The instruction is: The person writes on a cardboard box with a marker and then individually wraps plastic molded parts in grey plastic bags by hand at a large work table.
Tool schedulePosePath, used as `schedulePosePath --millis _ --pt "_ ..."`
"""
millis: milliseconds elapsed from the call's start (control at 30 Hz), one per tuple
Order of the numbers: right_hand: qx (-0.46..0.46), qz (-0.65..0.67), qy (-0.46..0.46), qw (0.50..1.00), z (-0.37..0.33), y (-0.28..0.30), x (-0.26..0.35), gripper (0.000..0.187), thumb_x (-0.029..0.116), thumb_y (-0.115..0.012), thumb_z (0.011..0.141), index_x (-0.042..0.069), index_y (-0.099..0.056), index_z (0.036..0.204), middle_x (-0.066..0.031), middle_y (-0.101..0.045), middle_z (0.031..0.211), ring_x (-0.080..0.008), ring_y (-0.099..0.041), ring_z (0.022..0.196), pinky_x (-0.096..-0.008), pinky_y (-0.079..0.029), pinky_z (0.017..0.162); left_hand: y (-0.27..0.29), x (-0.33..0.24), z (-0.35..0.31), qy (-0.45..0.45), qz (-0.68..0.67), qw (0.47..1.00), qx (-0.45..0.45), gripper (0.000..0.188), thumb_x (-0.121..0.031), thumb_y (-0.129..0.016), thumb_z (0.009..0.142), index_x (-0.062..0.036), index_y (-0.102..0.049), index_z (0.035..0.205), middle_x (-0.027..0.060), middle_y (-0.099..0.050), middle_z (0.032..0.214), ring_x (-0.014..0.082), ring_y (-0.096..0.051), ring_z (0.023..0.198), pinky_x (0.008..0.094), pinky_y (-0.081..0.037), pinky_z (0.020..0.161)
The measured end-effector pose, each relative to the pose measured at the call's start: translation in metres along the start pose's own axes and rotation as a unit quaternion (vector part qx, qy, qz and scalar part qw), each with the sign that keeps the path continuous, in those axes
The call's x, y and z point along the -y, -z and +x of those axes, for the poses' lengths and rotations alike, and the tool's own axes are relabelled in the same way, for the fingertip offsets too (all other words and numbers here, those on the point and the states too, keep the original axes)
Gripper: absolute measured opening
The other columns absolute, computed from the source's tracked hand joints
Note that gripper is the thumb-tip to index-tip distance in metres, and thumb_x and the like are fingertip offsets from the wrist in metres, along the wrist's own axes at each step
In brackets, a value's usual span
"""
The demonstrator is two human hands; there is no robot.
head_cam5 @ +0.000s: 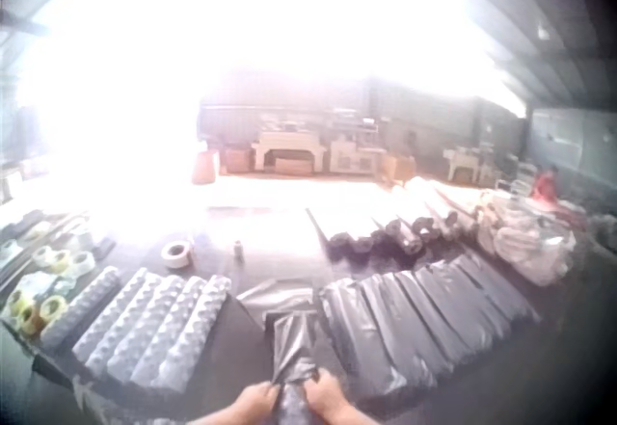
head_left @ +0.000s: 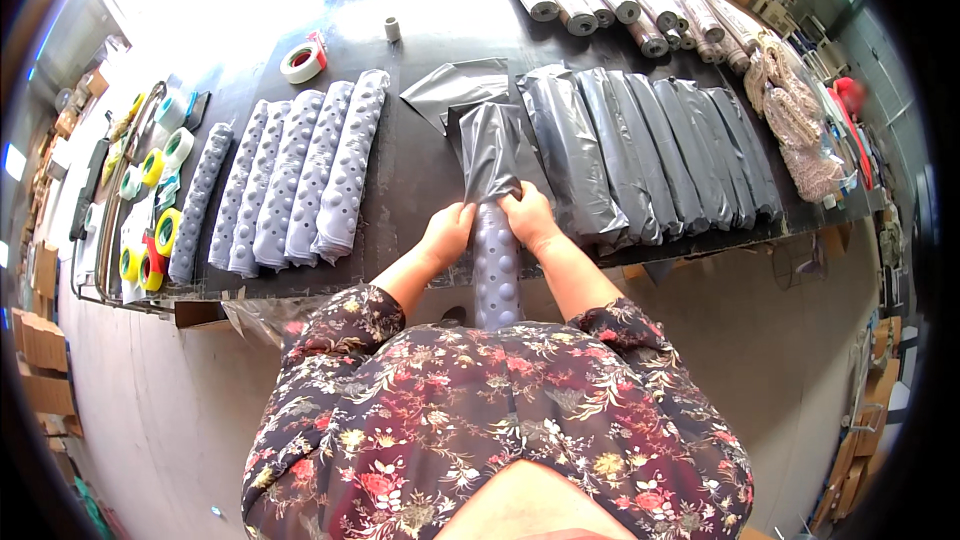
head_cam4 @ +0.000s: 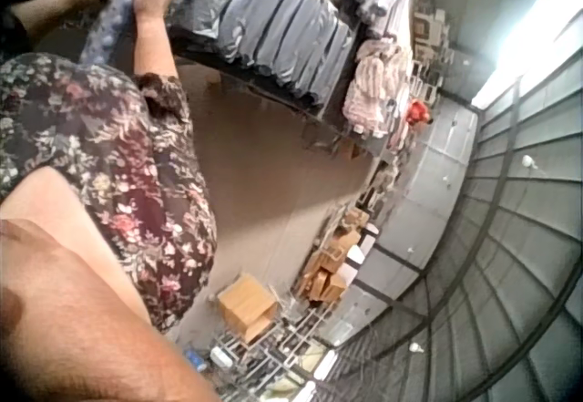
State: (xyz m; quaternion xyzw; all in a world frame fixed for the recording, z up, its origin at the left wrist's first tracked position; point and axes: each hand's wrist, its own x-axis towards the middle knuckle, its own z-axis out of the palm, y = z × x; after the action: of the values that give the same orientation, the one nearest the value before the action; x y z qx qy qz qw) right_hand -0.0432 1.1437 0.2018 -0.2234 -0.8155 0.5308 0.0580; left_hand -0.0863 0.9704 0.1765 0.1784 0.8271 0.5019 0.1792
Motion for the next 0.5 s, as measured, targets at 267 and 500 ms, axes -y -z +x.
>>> schedulePosePath --millis 267,500 --pt "0.018 -0.168 0.223 0.960 -0.092 0.021 -0.068 0.015 0.012 -0.055 0.077 0.003 -0.056 0.089 -0.0213 -0.061 0.081 -0.0441 -0.059 0.082 -0.0510 -0.048 0.069 0.031 -0.016 -0.086 -0.055 0.282 0.922 0.260 0.028 -0.030 -0.056 0.087 -0.0036 -0.064 0.094 0.0224 -0.066 0.089 0.0399 -0.063 0.089 0.0470 -0.049 0.080" --pt "0.257 -0.128 0.024 0.958 -0.144 0.050 -0.046 0.048 0.017 -0.064 0.079 0.002 -0.050 0.122 -0.0233 -0.060 0.109 -0.0371 -0.060 0.104 -0.0432 -0.048 0.088 0.013 0.018 -0.123 -0.015 -0.014 0.959 0.281 0.032 -0.026 -0.063 0.085 -0.0059 -0.067 0.110 0.0194 -0.058 0.119 0.0364 -0.057 0.111 0.0390 -0.045 0.096"
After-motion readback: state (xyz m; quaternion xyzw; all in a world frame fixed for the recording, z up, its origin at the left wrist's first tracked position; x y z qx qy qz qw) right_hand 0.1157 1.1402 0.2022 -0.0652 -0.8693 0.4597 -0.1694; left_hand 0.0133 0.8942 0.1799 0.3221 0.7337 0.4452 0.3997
